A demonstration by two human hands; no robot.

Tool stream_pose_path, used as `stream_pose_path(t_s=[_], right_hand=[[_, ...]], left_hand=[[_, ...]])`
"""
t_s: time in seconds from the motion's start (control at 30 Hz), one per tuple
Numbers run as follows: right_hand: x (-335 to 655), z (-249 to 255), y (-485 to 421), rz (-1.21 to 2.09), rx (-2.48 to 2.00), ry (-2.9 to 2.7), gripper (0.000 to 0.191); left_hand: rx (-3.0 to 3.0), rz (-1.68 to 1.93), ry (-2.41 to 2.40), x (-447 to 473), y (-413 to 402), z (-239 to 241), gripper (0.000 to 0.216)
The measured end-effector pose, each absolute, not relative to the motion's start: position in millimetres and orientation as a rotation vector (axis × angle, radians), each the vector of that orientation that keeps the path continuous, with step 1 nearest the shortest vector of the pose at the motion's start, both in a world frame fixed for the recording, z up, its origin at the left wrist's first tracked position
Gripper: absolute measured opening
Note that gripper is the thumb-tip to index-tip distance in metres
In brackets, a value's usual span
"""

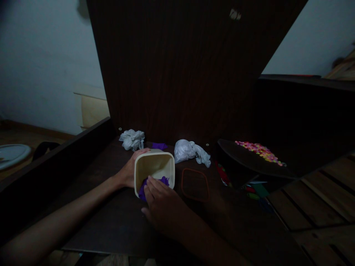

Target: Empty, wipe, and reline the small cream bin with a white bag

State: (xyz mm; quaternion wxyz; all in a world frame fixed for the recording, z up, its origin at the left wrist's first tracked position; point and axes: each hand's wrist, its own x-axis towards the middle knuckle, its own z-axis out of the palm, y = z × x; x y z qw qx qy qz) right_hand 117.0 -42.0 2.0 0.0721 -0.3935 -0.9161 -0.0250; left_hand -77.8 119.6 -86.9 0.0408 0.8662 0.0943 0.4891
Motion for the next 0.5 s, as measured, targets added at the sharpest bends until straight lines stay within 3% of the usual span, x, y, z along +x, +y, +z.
stream_pose_path(t_s=[0.23, 0.5], right_hand=[[110.4, -12.8, -43.9, 0.058, -1.213, -2.713, 0.044], [104.4, -20.0, -34.6, 0.172, -1.379, -2.58, 0.045]], left_hand=[[2.617, 1.475, 0.244, -77.0, 120.7, -88.5, 0.119], [2.652, 1.479, 0.23, -76.2, 119.2, -87.4, 0.125]])
